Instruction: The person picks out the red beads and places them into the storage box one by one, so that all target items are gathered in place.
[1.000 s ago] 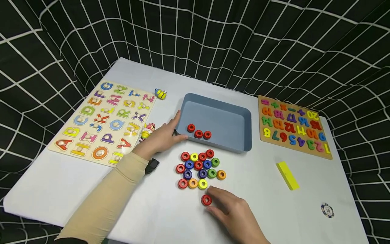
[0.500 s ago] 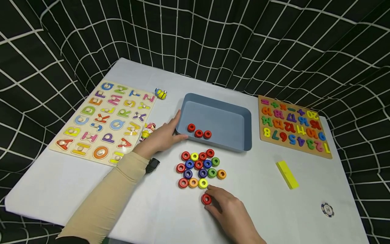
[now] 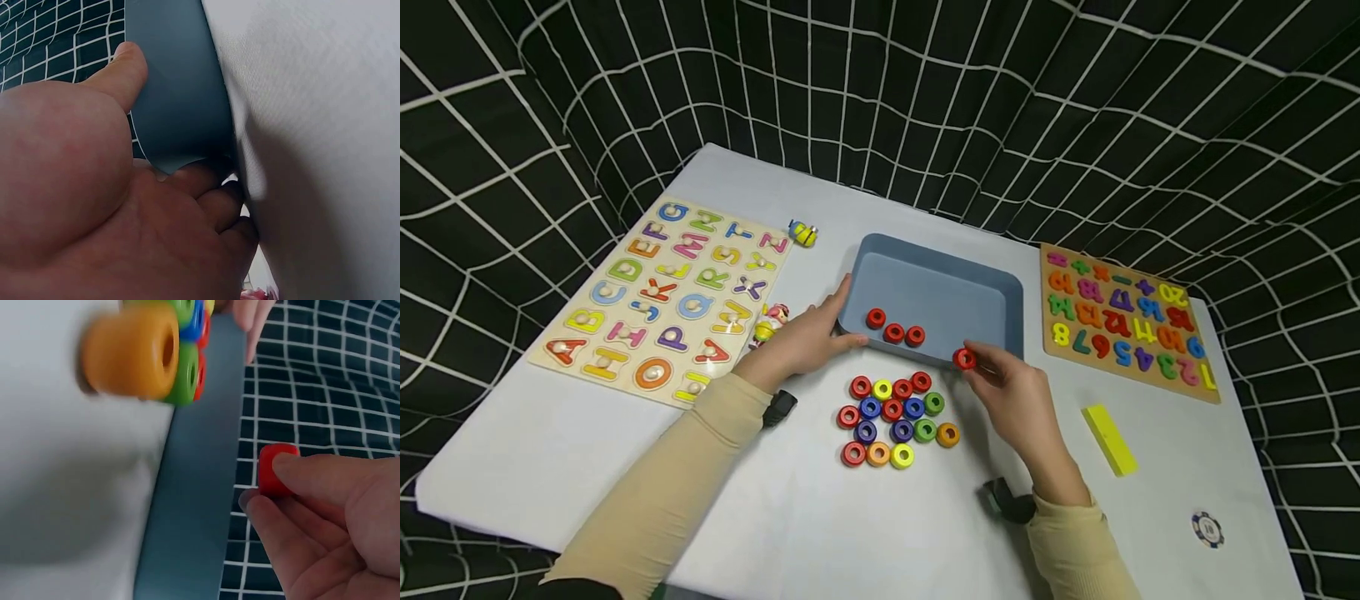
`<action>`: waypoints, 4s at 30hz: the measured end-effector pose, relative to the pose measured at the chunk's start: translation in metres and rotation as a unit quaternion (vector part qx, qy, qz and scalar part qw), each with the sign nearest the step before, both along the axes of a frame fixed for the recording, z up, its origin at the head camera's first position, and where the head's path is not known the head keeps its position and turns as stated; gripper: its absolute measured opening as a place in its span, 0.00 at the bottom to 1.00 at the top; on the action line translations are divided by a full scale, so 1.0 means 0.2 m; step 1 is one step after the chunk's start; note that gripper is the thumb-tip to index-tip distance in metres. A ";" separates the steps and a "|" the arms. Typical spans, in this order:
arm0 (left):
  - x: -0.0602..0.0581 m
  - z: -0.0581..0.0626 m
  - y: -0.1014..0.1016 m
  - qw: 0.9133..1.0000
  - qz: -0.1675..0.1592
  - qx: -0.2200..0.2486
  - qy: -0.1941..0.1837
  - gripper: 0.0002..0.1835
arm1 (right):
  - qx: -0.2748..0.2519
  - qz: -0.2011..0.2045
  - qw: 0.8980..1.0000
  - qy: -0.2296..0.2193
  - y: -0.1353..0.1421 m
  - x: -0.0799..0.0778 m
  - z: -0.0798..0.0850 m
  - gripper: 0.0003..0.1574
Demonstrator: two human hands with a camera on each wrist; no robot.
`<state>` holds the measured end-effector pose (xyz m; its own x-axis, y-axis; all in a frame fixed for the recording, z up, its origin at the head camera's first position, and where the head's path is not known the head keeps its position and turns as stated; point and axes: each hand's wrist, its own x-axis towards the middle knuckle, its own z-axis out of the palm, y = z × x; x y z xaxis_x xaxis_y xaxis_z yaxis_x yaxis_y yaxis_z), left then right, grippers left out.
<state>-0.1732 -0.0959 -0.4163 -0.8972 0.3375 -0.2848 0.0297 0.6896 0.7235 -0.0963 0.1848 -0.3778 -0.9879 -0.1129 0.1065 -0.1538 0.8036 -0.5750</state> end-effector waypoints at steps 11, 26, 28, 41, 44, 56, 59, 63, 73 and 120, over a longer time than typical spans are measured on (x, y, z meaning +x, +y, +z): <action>0.00 0.00 0.01 1.000 -0.001 -0.002 0.003 0.52 | 0.026 -0.007 0.999 -0.032 -0.06 -0.22 -0.05 0.26; 0.00 0.00 -0.01 1.000 0.001 -0.008 0.013 0.52 | 0.019 -0.004 1.000 -0.024 -0.07 -0.14 -0.01 0.24; 0.00 0.00 -0.01 1.000 0.002 -0.008 0.011 0.52 | 0.013 0.005 1.000 -0.008 -0.08 -0.10 0.00 0.23; 0.00 0.01 -0.01 1.000 -0.001 -0.005 0.011 0.52 | 0.146 0.077 0.984 0.073 -0.19 0.05 -0.08 0.17; 0.00 0.01 -0.01 1.000 -0.002 -0.003 0.009 0.52 | 0.169 0.066 0.982 0.050 -0.21 0.04 -0.09 0.17; 0.00 0.00 0.00 1.000 -0.004 -0.004 0.009 0.52 | 0.166 0.014 0.985 -0.039 -0.26 0.01 -0.10 0.20; 0.00 0.00 0.00 1.000 -0.005 -0.004 0.008 0.52 | 0.149 0.013 0.988 -0.032 -0.25 0.03 -0.06 0.19; 0.00 0.00 0.00 1.000 -0.006 -0.002 0.010 0.52 | 0.119 0.011 0.993 -0.012 -0.21 0.07 0.01 0.20; 0.00 -0.01 -0.01 1.000 -0.002 0.000 0.004 0.52 | 0.089 -0.037 0.994 0.047 -0.03 -0.06 0.07 0.23; -0.01 -0.01 0.00 1.000 -0.008 -0.009 0.024 0.52 | 0.147 0.149 0.976 -0.057 -0.30 -0.01 -0.05 0.19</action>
<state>-0.1745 -0.0957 -0.4186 -0.9042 0.3475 -0.2483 0.0752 0.7018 0.7084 -0.0990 0.1246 -0.3884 -0.9100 -0.4064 -0.0818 -0.3548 0.8656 -0.3534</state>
